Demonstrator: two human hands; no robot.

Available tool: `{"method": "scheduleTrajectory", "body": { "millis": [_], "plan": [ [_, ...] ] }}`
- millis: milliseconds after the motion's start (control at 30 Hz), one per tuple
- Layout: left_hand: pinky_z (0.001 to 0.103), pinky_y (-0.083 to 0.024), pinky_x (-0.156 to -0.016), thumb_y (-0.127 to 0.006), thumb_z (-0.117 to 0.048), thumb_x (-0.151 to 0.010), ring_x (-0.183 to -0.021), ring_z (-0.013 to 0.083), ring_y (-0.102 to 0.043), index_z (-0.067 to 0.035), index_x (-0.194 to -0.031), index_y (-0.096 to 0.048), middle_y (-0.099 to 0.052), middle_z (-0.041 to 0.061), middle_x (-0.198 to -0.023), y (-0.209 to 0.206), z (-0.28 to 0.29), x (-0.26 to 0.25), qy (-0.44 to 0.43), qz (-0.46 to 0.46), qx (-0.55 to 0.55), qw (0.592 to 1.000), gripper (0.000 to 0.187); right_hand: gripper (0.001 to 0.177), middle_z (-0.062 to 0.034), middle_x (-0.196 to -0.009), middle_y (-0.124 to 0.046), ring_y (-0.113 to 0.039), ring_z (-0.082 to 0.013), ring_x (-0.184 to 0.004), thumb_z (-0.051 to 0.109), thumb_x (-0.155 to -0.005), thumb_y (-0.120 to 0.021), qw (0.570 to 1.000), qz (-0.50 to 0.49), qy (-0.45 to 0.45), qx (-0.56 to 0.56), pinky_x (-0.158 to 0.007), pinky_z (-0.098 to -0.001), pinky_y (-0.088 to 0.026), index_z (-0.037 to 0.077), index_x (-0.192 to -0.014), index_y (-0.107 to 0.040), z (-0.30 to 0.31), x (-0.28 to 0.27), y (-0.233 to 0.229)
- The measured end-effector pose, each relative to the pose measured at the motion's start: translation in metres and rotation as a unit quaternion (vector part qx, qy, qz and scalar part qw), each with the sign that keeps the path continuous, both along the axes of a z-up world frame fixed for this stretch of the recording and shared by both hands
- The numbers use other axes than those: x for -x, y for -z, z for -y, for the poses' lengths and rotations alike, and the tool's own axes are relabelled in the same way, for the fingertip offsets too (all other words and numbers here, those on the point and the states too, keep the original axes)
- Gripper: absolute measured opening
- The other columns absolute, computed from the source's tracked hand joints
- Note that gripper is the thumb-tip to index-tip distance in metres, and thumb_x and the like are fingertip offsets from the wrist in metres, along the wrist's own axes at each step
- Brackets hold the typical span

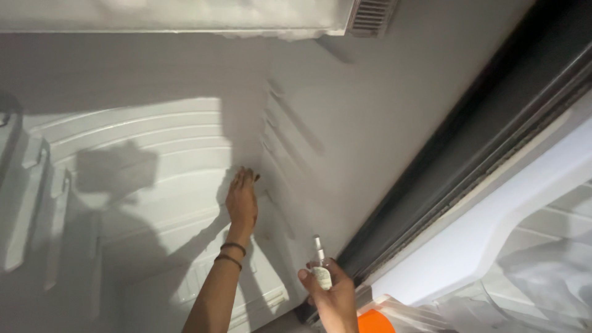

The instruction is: The person cleans the interior of a large freezer room using a spray bottle and a cloth. They repeatedly spray the cleaning solution onto the walls and wipe the surfaces, focusing on the upper and side areas of the compartment.

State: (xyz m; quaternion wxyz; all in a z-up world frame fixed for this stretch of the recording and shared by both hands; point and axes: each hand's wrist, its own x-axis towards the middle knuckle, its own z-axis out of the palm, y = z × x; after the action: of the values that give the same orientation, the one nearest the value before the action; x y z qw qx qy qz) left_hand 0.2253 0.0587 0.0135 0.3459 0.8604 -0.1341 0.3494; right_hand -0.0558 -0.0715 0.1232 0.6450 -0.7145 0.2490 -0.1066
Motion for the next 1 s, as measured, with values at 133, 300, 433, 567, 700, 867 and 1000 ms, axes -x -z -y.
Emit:
{"method": "scheduleTrajectory", "body": {
  "millis": [133, 300, 433, 567, 700, 867, 1000],
  "plan": [
    [0.041, -0.041, -0.115, -0.05, 0.004, -0.095, -0.134, 0.0356, -0.053, 0.012, -0.139, -0.054, -0.055, 0.023, -0.146, 0.04, 0.045, -0.028, -0.034, 0.009, -0.108, 0.994, 0.045, 0.027, -0.0039, -0.066, -0.064, -0.056, -0.0103, -0.051, 0.019, -0.079, -0.083, 0.999, 0.011, -0.029, 0.019, -0.046, -0.0262, -0.044, 0.001, -0.098, -0.075, 0.0, -0.003, 0.011],
    [0.039, -0.045, -0.117, -0.05, 0.0, -0.102, -0.137, 0.035, -0.053, 0.006, -0.143, -0.051, -0.054, 0.021, -0.148, 0.057, 0.064, 0.013, 0.06, 0.066, 0.142, 0.986, 0.042, 0.028, -0.0035, -0.066, -0.064, -0.053, -0.0107, -0.051, 0.017, -0.077, -0.084, 0.999, 0.027, -0.012, -0.015, -0.046, -0.0264, -0.041, 0.002, -0.099, -0.075, 0.007, -0.011, 0.025],
    [0.038, -0.05, -0.106, -0.047, 0.002, -0.096, -0.126, 0.0376, -0.062, 0.004, -0.144, -0.053, -0.062, 0.025, -0.14, 0.03, 0.06, 0.06, 0.092, -0.008, 0.223, 0.97, 0.049, 0.028, -0.0014, -0.069, -0.065, -0.055, -0.0081, -0.055, 0.018, -0.078, -0.084, 1.0, 0.002, -0.007, -0.015, -0.048, -0.0256, -0.044, 0.003, -0.099, -0.075, 0.007, -0.019, 0.028],
    [0.038, -0.059, -0.075, -0.049, -0.013, -0.104, -0.083, 0.0315, -0.078, -0.008, -0.143, -0.055, -0.076, 0.017, -0.121, 0.013, 0.072, 0.098, 0.083, -0.27, 0.362, 0.889, 0.041, 0.028, -0.0027, -0.067, -0.063, -0.055, -0.0099, -0.052, 0.019, -0.079, -0.084, 1.0, 0.014, -0.018, -0.017, -0.047, -0.0264, -0.044, 0.002, -0.098, -0.074, 0.004, -0.017, 0.021],
    [0.035, -0.059, -0.071, -0.044, -0.011, -0.109, -0.081, 0.0265, -0.074, -0.012, -0.148, -0.054, -0.076, 0.018, -0.119, 0.021, 0.076, 0.129, 0.067, -0.151, 0.256, 0.952, 0.04, 0.028, -0.0026, -0.068, -0.066, -0.055, -0.0105, -0.052, 0.02, -0.078, -0.084, 1.0, 0.0, -0.002, -0.024, -0.047, -0.0264, -0.044, 0.003, -0.099, -0.074, -0.001, -0.015, 0.015],
    [0.038, -0.052, -0.054, -0.052, -0.01, -0.094, -0.058, 0.0226, -0.062, -0.011, -0.153, -0.043, -0.078, 0.013, -0.11, 0.024, 0.073, 0.181, 0.153, -0.22, 0.332, 0.905, 0.06, 0.027, -0.0018, -0.073, -0.069, -0.06, -0.0064, -0.061, 0.021, -0.081, -0.084, 0.995, 0.08, -0.046, 0.026, -0.054, -0.0227, -0.046, 0.002, -0.098, -0.074, -0.006, -0.014, 0.008],
    [0.035, -0.058, -0.074, -0.055, -0.016, -0.105, -0.094, 0.0243, -0.072, -0.016, -0.156, -0.049, -0.074, 0.018, -0.115, 0.019, 0.084, 0.212, 0.187, -0.38, 0.493, 0.76, 0.051, 0.027, -0.0038, -0.067, -0.068, -0.058, -0.0103, -0.054, 0.02, -0.08, -0.082, 0.998, 0.041, -0.043, 0.002, -0.049, -0.0264, -0.045, 0.002, -0.098, -0.074, -0.009, -0.009, 0.002]
  ]
}}
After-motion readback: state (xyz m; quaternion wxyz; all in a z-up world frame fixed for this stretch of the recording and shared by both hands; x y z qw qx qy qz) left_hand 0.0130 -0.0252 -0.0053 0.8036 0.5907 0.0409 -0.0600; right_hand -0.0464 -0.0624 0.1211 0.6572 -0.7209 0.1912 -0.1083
